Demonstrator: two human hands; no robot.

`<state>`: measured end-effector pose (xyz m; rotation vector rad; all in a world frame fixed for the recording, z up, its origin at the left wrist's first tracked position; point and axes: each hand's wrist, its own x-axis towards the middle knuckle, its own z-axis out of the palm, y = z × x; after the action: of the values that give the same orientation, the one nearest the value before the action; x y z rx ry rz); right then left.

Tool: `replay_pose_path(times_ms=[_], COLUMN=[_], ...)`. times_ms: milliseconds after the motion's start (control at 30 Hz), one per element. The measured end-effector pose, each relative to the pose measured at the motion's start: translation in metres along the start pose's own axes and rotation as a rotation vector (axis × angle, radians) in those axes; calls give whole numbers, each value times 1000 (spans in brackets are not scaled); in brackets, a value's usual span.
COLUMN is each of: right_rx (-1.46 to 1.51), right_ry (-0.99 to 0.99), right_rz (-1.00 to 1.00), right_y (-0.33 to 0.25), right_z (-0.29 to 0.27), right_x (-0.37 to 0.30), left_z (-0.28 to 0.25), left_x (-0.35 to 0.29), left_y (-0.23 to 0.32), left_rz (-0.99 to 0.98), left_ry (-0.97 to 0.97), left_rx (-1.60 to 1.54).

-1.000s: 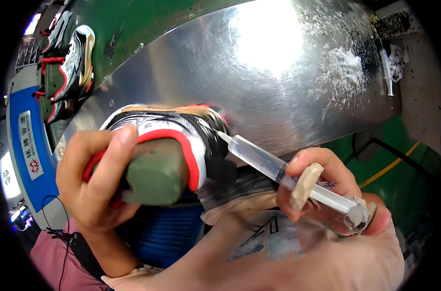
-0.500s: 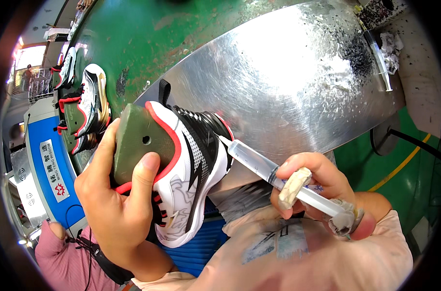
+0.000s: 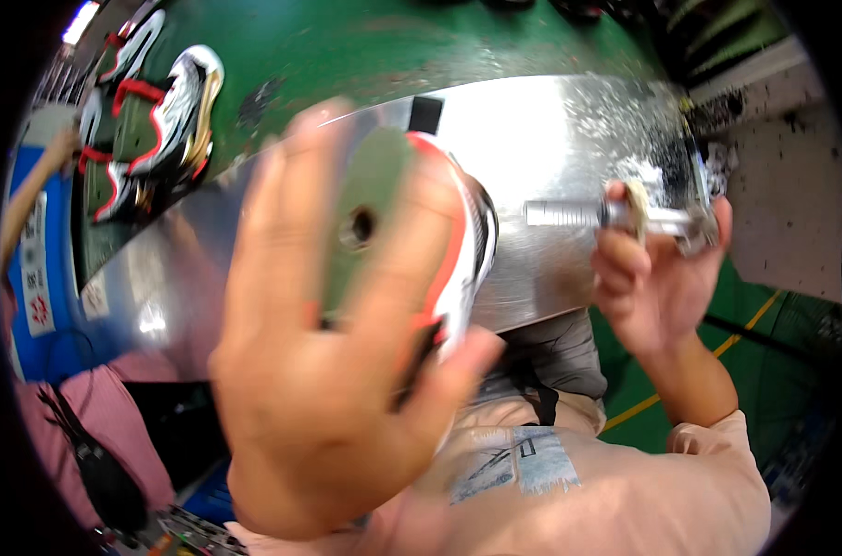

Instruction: The person uses a syringe to apply adhesive along the seam between the upper and the midsole of several shoes, then refills the syringe from a larger bottle and cleans the syringe tip with a cloth.

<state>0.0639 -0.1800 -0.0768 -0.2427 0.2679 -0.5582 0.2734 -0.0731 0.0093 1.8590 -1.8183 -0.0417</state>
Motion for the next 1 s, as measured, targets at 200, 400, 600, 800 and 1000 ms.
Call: replay_pose_path(times_ms=[200, 400, 600, 800, 1000], right_rx=[-302, -515, -1016, -1411, -1187], right_ry=[-164, -484, -133, 277, 181], right_rz=[406, 542, 470, 690, 389], right_y=[-10, 30, -15, -29, -37], right_z=[34, 88, 111, 161, 151], right_x=[115, 136, 50, 16, -33], left_z=[-13, 6, 40, 50, 48], left_x=[-11, -90, -124, -131, -132], left_y=[-43, -65, -23, -17, -21], left_rz=[433, 383, 144, 81, 149], left_ry=[-184, 266, 520, 648, 592], left_rx=[120, 189, 307, 326, 307])
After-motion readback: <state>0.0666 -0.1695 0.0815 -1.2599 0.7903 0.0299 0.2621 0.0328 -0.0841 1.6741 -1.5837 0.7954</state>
